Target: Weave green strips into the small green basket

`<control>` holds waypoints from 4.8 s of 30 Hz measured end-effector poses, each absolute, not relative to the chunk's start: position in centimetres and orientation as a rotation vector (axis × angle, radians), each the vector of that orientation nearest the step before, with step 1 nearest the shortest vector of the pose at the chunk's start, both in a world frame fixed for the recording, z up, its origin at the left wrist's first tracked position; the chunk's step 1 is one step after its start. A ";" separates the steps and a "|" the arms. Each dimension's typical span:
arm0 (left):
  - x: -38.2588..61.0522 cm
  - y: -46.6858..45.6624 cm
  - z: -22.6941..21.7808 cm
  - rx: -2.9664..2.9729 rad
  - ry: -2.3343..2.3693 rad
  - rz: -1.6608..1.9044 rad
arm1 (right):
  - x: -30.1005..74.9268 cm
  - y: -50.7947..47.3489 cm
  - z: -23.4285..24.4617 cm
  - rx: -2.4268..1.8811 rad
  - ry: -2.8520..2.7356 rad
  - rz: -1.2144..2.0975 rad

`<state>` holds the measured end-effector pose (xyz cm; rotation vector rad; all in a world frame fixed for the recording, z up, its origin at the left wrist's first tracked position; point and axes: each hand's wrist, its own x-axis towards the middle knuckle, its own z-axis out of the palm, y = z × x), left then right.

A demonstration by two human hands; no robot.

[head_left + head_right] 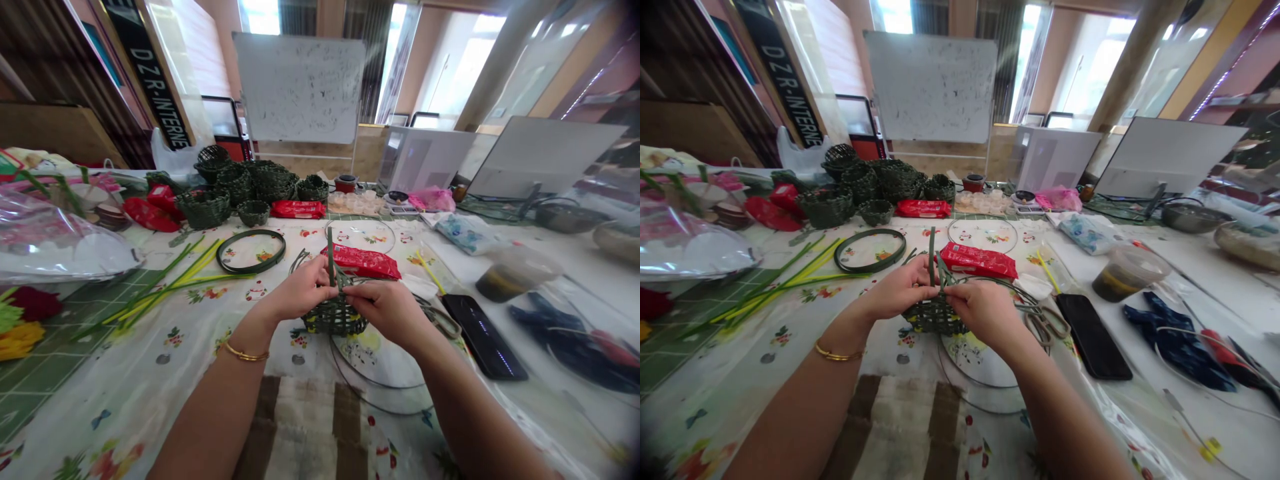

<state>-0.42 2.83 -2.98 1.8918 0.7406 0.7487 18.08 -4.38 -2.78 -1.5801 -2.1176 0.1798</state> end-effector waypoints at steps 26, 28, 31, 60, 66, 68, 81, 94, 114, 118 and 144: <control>0.2 1.9 -2.5 2.415 0.484 0.681 | 21.2 -5.6 0.7 -1.661 -2.210 1.075; 0.2 1.9 -2.4 2.419 0.482 0.659 | 21.2 -5.6 0.5 -1.628 -2.122 1.238; 0.3 1.8 -2.3 2.446 0.490 0.609 | 21.0 -5.8 0.2 -1.630 -2.037 1.219; -0.2 2.0 -2.1 2.558 0.335 0.707 | 22.8 -6.7 1.7 -1.359 -2.347 -0.025; 0.5 0.2 -1.5 2.698 0.142 0.542 | 22.7 -5.8 1.3 -1.067 -2.349 -0.277; 0.7 -0.5 -1.2 2.711 0.107 0.501 | 22.9 -5.3 0.8 -1.066 -2.375 -0.224; 0.8 -0.3 -1.3 2.678 0.183 0.486 | 24.2 -5.6 1.2 -1.262 -2.258 0.266; 0.8 1.6 -2.9 2.539 0.417 0.792 | 23.1 -8.0 2.4 -1.525 -2.203 0.278; 0.4 0.8 -1.9 2.484 0.478 0.832 | 24.5 -7.7 1.9 -1.470 -2.310 0.195; 0.1 0.1 -1.0 2.586 0.389 0.733 | 24.9 -7.4 1.9 -1.411 -2.356 0.300; -1.9 -1.5 1.1 2.364 0.292 0.842 | 20.3 -5.4 -1.5 -0.821 -1.375 1.407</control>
